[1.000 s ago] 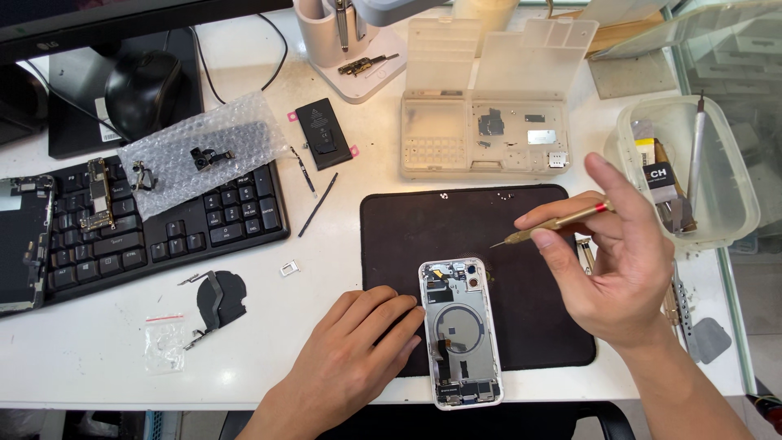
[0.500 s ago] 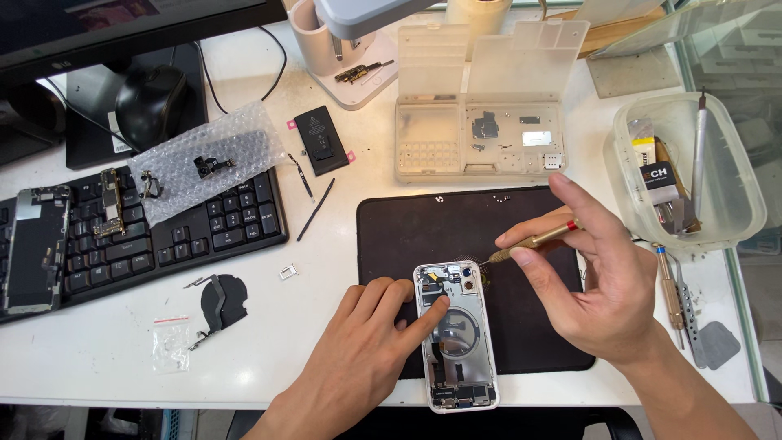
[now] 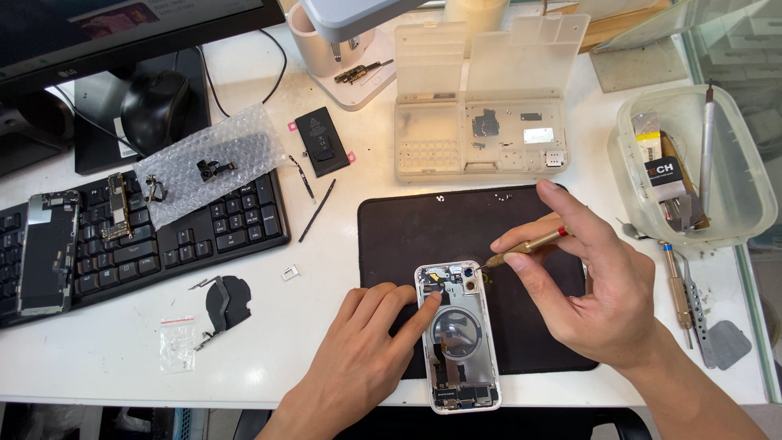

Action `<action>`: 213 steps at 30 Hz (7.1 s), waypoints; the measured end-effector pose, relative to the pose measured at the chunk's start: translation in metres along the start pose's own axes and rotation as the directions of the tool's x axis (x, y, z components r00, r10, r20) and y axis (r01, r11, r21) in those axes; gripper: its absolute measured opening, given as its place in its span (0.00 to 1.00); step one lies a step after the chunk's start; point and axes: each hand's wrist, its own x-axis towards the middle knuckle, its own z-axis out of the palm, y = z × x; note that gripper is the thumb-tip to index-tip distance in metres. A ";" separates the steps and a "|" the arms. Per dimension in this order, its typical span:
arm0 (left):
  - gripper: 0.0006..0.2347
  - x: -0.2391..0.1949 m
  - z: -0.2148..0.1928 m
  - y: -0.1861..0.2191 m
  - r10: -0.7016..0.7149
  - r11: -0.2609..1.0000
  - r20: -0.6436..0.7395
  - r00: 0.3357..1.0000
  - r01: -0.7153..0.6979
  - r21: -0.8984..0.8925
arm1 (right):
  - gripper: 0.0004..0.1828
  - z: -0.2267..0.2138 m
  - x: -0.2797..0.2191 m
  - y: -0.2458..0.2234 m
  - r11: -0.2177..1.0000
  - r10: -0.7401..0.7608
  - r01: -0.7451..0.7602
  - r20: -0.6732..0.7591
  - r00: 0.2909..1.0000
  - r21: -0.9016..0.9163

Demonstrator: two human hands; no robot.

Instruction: The person works on a disassembled smartphone, using a precision screwdriver to adjust internal components and connectors. They handle small parts and tools on a workbench with a keyboard and monitor nearby.

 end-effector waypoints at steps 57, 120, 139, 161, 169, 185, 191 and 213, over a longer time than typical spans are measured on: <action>0.20 -0.001 -0.012 -0.001 0.120 0.985 -0.037 0.992 -0.114 0.131 | 0.20 0.038 -0.032 0.000 0.924 -0.162 0.305 0.486 0.859 -0.231; 0.18 0.041 -0.052 -0.023 0.416 0.883 0.207 0.885 -0.448 0.138 | 0.17 0.038 -0.033 -0.001 0.918 -0.115 0.277 0.479 0.870 -0.284; 0.18 0.010 -0.036 0.000 0.158 0.976 0.070 0.985 -0.166 0.140 | 0.23 0.015 -0.035 -0.002 0.938 -0.148 0.254 0.391 0.908 -0.235; 0.17 0.004 -0.024 -0.002 0.131 0.991 -0.197 0.972 -0.130 0.014 | 0.28 0.000 -0.059 0.010 0.927 0.013 0.064 0.201 0.980 -0.369; 0.16 0.000 -0.021 -0.005 0.207 0.978 -0.112 0.972 -0.204 0.043 | 0.28 0.002 -0.060 0.013 0.929 0.061 0.030 0.234 0.970 -0.369; 0.16 -0.003 -0.007 -0.006 0.124 0.992 -0.109 0.986 -0.123 0.016 | 0.27 0.004 -0.078 0.030 0.934 0.109 0.001 0.289 0.951 -0.357; 0.17 0.001 -0.010 -0.003 0.089 0.996 -0.130 0.988 -0.086 0.030 | 0.30 0.002 -0.074 0.026 0.935 0.120 -0.005 0.301 0.946 -0.356; 0.15 -0.004 -0.005 -0.003 0.053 0.998 -0.290 0.956 -0.042 0.045 | 0.24 -0.044 -0.066 0.007 0.883 0.188 -0.062 -0.231 0.955 0.466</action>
